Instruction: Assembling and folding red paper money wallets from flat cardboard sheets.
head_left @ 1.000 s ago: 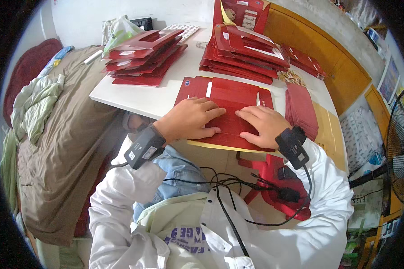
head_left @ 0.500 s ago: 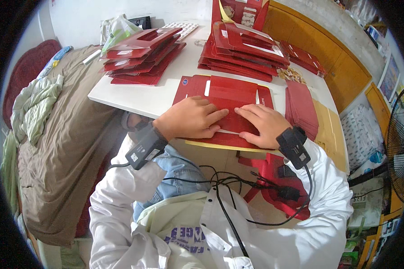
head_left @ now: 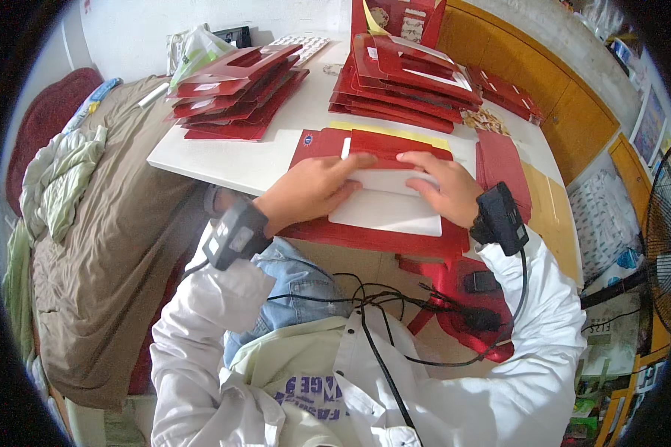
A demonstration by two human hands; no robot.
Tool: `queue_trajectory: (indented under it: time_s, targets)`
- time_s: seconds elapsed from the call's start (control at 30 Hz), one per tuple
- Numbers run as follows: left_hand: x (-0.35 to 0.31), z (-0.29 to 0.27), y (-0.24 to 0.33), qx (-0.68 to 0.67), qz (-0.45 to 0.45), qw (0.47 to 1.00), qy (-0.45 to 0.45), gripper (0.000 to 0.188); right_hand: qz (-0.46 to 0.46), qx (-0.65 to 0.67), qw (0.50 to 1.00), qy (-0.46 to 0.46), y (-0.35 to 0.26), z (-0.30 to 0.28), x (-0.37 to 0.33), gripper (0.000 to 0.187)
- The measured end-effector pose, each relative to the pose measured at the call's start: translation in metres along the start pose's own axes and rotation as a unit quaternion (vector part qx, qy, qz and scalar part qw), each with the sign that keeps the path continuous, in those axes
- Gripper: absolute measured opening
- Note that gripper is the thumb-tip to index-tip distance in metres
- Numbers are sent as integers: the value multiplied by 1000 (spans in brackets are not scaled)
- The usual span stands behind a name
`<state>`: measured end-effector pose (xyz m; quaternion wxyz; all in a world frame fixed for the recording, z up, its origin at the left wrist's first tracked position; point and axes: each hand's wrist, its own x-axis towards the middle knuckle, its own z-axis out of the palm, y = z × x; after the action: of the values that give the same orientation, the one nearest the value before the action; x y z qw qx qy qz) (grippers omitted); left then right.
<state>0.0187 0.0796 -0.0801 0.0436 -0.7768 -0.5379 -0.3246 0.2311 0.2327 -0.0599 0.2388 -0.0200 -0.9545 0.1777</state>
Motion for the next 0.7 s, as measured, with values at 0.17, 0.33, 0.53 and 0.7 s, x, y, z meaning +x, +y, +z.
queue_trajectory:
  time_s: [0.17,0.33,0.53,0.7]
  targets:
    - [15,1,5,-102,-177,979,0,47,48,13,998,40,7,4,5,39]
    - [9,20,-4,54,-67,994,66,43,-10,-229,969,95,-4,9,12,33]
    - [5,21,-2,221,110,969,-34,43,-94,-217,972,-5,-5,28,-8,30]
    - [-2,31,-4,52,81,993,-75,42,-44,-148,988,-3,-6,34,-16,25]
